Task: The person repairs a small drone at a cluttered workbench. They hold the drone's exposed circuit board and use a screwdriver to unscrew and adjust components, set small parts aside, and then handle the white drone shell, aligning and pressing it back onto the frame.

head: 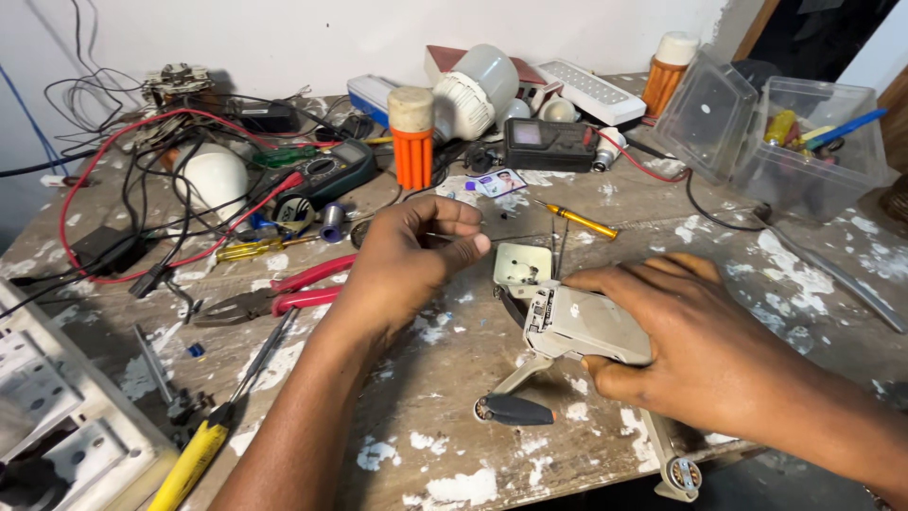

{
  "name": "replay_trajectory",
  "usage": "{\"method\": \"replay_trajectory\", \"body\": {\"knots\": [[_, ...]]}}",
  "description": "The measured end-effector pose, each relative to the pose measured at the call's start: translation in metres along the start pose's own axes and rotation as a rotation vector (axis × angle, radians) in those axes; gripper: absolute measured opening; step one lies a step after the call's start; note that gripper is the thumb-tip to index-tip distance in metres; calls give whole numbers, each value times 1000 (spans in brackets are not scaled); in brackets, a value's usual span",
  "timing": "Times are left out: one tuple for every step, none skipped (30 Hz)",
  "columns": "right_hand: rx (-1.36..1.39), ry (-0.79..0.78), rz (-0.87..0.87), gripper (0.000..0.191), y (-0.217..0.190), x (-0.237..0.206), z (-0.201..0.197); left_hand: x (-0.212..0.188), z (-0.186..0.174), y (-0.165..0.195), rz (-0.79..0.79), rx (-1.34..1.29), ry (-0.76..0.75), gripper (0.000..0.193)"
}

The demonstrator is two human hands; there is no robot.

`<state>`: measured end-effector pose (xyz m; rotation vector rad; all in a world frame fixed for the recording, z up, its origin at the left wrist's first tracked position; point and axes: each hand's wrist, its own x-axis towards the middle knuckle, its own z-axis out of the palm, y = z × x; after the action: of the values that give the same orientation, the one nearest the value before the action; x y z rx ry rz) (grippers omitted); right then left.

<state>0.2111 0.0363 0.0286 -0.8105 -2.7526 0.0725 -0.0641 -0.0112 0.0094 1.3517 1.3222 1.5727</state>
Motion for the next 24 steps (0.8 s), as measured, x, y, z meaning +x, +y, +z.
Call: {"method": "replay_trajectory", "body": {"knots": [[7, -4, -3, 74, -2, 1, -1, -1, -2, 3, -29, 23, -11, 28], [0, 17, -18, 74, -5, 1, -2, -3, -4, 6, -57, 46, -21, 29], [-6, 37, -32, 74, -7, 0, -3, -5, -6, 9, -87, 68, -32, 30], [-11, 56, -45, 74, -9, 0, -3, -7, -8, 12, -100, 93, -37, 29], [-14, 69, -42, 75, -11, 2, -4, -9, -10, 15, -112, 119, -41, 28], [-18, 81, -39, 76, -11, 4, -5, -11, -12, 18, -124, 144, -44, 27], [-21, 94, -36, 77, -12, 5, -6, -12, -14, 20, -176, 150, -47, 25], [-10, 99, -40, 76, -13, 7, -7, -12, -16, 22, -227, 154, -49, 25], [0, 105, -43, 76, -13, 8, -7, -12, -17, 23, -277, 159, -52, 27], [9, 112, -47, 75, -14, 10, -8, -12, -18, 24, -337, 210, -104, 25], [9, 116, -42, 74, -14, 10, -8, -13, -20, 24, -398, 261, -155, 24], [9, 120, -38, 73, -16, 9, -7, -13, -21, 24, -460, 312, -206, 24], [9, 123, -34, 72, -17, 9, -7, -13, -20, 23, -476, 294, -280, 26], [16, 123, -32, 73, -18, 10, -6, -12, -17, 21, -493, 275, -353, 29], [25, 124, -28, 74, -19, 10, -6, -12, -16, 19, -512, 256, -426, 31], [32, 125, -25, 74, -20, 11, -6, -11, -14, 18, -532, 233, -457, 35], [37, 149, -31, 74, -21, 12, -5, -10, -13, 16, -553, 211, -487, 39], [41, 173, -36, 73, -22, 13, -5, -10, -12, 15, -573, 188, -519, 44], [44, 197, -42, 73, -23, 13, -6, -10, -13, 14, -582, 106, -525, 48], [51, 191, -35, 73, -24, 14, -7, -10, -14, 13, -590, 25, -529, 54], [58, 185, -27, 73, -25, 15, -7, -10, -16, 12, -597, -56, -531, 59], [65, 181, -20, 73, -26, 16, -8, -10, -18, 11, -583, -124, -527, 60], [89, 192, -52, 73, -27, 17, -8, -9, -20, 11, -569, -192, -523, 60], [113, 202, -83, 74, -29, 18, -6, -9, -22, 10, -555, -260, -519, 61]]}}
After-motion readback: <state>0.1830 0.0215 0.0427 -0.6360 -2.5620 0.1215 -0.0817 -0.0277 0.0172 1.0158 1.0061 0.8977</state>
